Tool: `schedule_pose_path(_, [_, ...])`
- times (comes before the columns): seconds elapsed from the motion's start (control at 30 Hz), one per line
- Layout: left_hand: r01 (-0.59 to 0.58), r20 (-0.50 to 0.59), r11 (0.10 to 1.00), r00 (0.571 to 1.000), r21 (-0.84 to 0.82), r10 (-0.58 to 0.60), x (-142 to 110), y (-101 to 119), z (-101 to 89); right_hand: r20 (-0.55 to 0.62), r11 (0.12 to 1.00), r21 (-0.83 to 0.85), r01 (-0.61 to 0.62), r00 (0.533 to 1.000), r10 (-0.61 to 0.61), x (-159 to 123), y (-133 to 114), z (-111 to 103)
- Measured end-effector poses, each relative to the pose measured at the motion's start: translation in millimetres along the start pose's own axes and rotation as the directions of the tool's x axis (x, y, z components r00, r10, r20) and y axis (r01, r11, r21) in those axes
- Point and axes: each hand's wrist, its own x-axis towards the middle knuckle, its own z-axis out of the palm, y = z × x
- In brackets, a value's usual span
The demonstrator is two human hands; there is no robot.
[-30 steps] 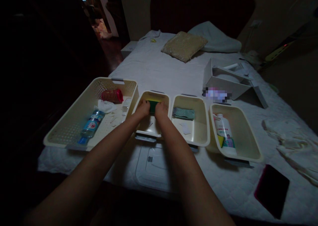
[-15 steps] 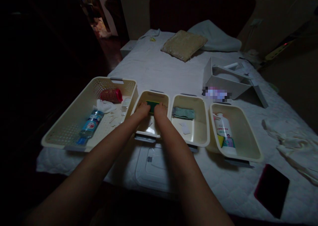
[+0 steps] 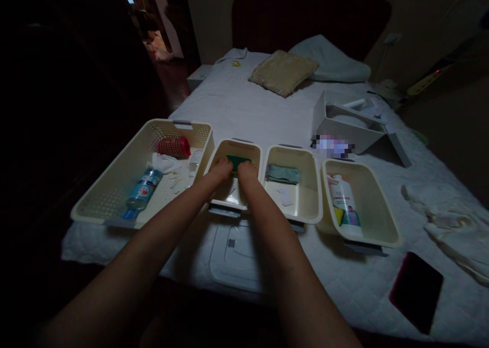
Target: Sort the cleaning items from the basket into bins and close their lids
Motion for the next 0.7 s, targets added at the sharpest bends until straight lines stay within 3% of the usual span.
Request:
schedule_pose_path(0.1, [0.0,-0.031,0.996,1.0,0.09,0.003,-5.5,5.0,-7.8,-0.078,1.0,-0.027,0.008,0.997,-0.01,-3.5,1.0,-5.3])
schedule_pose_path(0.2, [-0.068,-0.079,0.964,0.993,0.255,0.091,-9.3,4.6,-20.3,-0.161,0.997,-0.072,0.028,0.986,-0.039,-8.3,3.6,-12.5])
schedule_pose_path(0.37, [-0.125,-0.227,0.928,0.95,0.35,0.213,-23.3,-13.9,-47.1,-0.236,0.997,-0.074,0.028,0.971,-0.045,-17.2,4.7,-17.7])
schedule_pose_path(0.5, [-0.037,-0.303,0.947,0.943,0.319,0.139,-52.5,-46.4,-62.7,-0.299,0.999,-0.008,0.044,0.953,-0.045,-22.8,-8.3,-21.7])
schedule_pose_path(0.7, [0.101,-0.234,0.946,0.972,0.309,-0.027,-115.1,-117.2,-64.7,-0.401,0.988,0.081,0.13,0.912,-0.087,-35.3,-59.2,-41.0])
